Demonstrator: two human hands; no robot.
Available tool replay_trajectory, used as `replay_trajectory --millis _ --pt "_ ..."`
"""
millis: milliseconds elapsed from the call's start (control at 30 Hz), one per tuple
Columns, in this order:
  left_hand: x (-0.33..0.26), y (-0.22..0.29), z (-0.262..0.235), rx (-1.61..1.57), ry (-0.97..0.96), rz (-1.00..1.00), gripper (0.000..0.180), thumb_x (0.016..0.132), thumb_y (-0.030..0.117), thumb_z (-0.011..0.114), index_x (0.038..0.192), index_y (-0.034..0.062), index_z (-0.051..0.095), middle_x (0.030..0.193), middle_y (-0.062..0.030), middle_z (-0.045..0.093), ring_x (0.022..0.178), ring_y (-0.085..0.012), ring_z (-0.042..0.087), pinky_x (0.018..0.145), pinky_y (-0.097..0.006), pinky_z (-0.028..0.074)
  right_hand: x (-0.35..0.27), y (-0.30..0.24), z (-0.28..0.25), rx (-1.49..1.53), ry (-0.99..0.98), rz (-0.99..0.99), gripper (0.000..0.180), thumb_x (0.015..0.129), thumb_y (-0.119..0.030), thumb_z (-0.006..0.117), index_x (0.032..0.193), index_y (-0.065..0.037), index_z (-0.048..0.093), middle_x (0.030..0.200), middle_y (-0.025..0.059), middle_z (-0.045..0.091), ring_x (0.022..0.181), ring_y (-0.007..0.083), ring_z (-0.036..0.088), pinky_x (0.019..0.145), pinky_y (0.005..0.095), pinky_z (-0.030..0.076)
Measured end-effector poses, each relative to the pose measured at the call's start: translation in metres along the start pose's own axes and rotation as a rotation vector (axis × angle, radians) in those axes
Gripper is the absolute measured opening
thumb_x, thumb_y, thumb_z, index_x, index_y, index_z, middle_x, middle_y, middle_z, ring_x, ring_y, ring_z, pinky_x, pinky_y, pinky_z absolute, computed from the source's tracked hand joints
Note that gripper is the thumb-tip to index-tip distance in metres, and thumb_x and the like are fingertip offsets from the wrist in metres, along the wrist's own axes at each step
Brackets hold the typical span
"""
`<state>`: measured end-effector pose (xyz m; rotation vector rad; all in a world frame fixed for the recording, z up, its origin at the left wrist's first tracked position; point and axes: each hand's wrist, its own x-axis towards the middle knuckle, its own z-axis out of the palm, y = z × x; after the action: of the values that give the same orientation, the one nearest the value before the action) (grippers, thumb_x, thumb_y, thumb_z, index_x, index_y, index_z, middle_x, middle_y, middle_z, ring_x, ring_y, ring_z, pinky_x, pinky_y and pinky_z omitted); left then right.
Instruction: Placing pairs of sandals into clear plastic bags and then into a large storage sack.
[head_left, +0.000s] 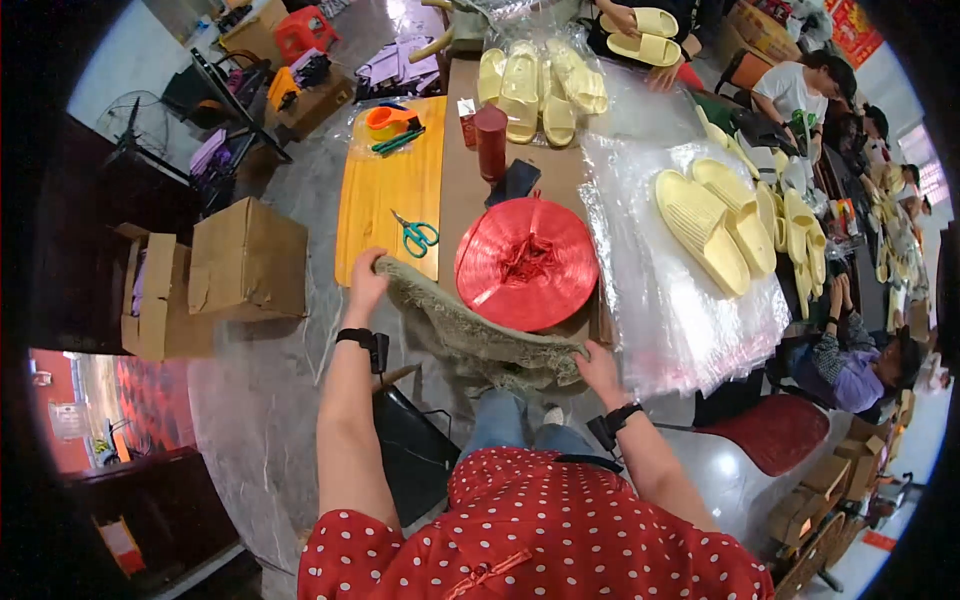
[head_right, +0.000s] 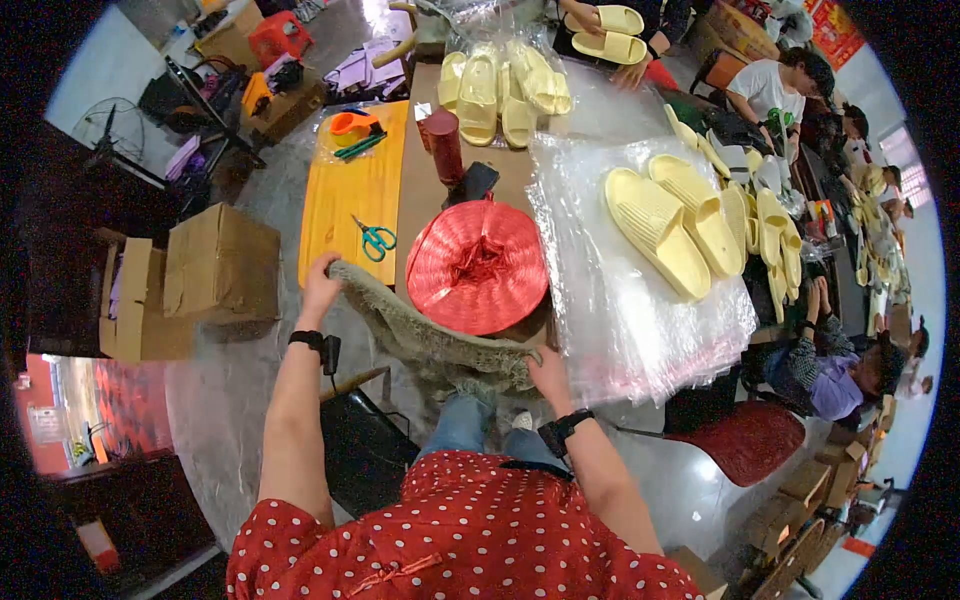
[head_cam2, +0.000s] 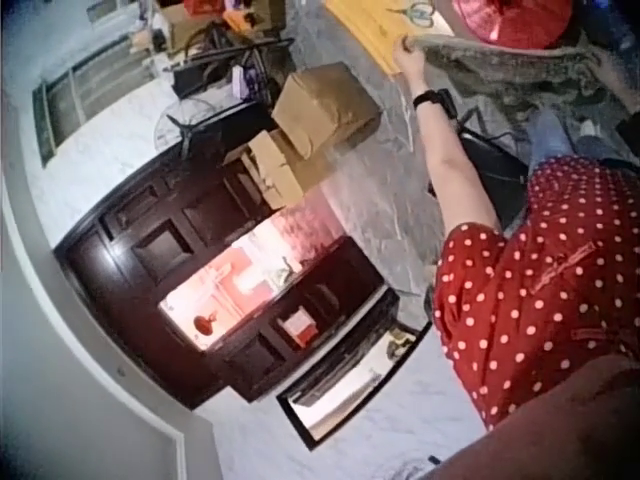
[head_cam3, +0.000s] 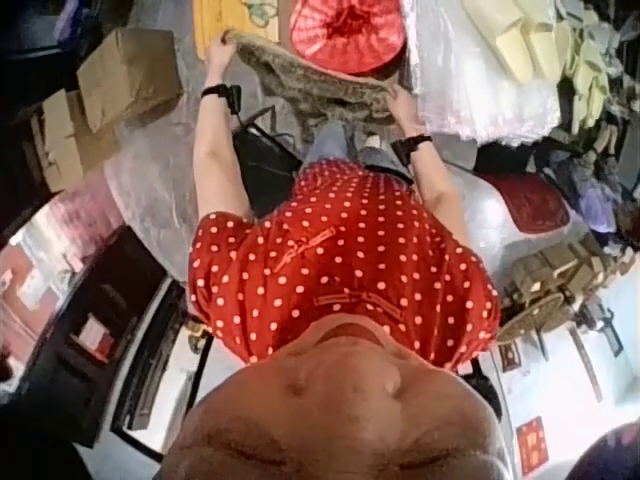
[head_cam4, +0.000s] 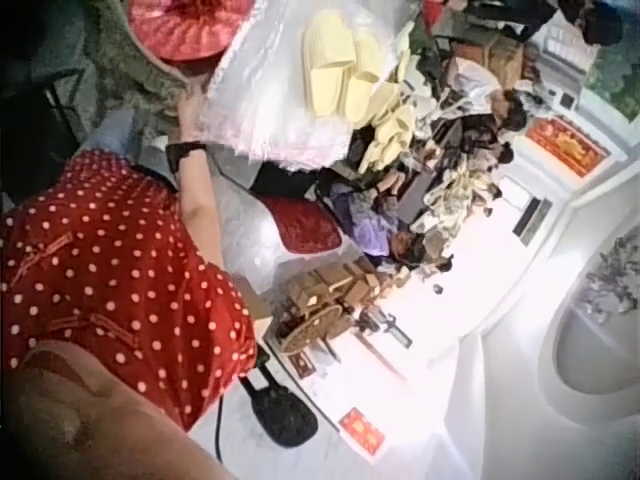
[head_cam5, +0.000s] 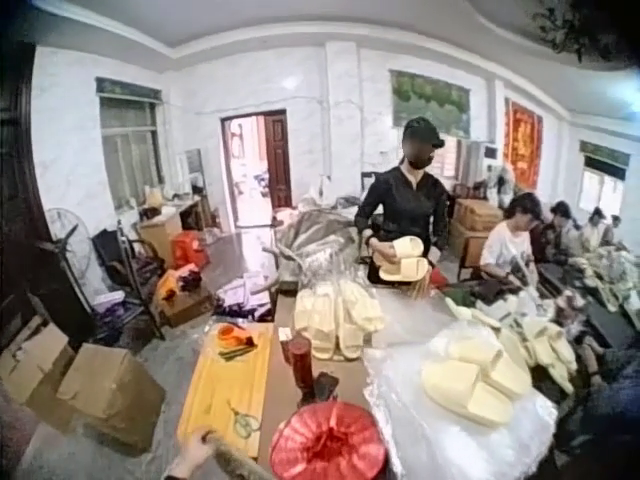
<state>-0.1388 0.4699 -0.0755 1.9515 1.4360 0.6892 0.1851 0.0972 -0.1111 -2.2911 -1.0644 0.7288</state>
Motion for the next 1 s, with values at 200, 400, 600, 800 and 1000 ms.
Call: replay_trajectory --millis 200,400,600,800,1000 --pt "0.023 -0.019 0.047 0.110 -0.276 0.252 0.085 0.064 0.009 0.072 0.141 0.0049 0.038 0.150 -0.0238 0.030 0.130 -0.0389 0.043 0.104 -0.044 0.042 0.010 -0.018 0.026 -0.067 0.062 0.214 0.036 0.085 -0.026 0.063 0.112 -0.002 0.063 0.100 0.0274 0.065 0.095 0.0453 0.061 0.082 0.0496 0.048" --pt "-0.005 0.008 0.046 0.113 -0.178 0.120 0.066 0.070 0.010 0.072 0.129 0.0048 0.043 0.147 -0.0251 0.030 0.125 -0.0433 0.045 0.095 -0.047 0.046 0.021 -0.014 0.036 0.079 0.210 0.364 0.037 0.085 -0.022 0.057 0.114 0.001 0.062 0.099 0.0282 0.065 0.097 0.0449 0.061 0.083 0.0466 0.047" --pt "-0.072 0.017 0.051 0.362 -0.008 -0.020 0.040 0.075 0.017 0.073 0.107 0.0021 0.053 0.130 -0.0205 0.044 0.114 -0.0428 0.048 0.095 -0.048 0.041 0.023 -0.021 0.035 0.187 0.195 0.411 0.036 0.086 -0.020 0.053 0.112 0.003 0.061 0.097 0.0290 0.065 0.097 0.0435 0.062 0.084 0.0426 0.047" --pt "-0.106 0.007 0.092 0.232 -0.574 0.462 0.069 0.080 0.039 0.069 0.134 0.0015 0.047 0.150 -0.0189 0.033 0.138 -0.0395 0.029 0.111 -0.051 0.027 0.029 -0.003 0.043 0.514 0.212 0.502 0.038 0.086 -0.014 0.054 0.121 0.002 0.057 0.108 0.0230 0.065 0.102 0.0397 0.061 0.091 0.0384 0.046" --pt "-0.114 -0.012 0.099 0.366 -0.679 0.393 0.095 0.083 0.059 0.058 0.149 -0.0004 0.024 0.157 -0.0200 0.020 0.144 -0.0399 0.018 0.116 -0.052 0.017 0.031 -0.154 -0.006 -0.284 0.213 -0.149 0.078 0.072 -0.012 0.074 0.139 0.001 0.037 0.132 0.0249 0.046 0.125 0.0389 0.044 0.107 0.0469 0.036"
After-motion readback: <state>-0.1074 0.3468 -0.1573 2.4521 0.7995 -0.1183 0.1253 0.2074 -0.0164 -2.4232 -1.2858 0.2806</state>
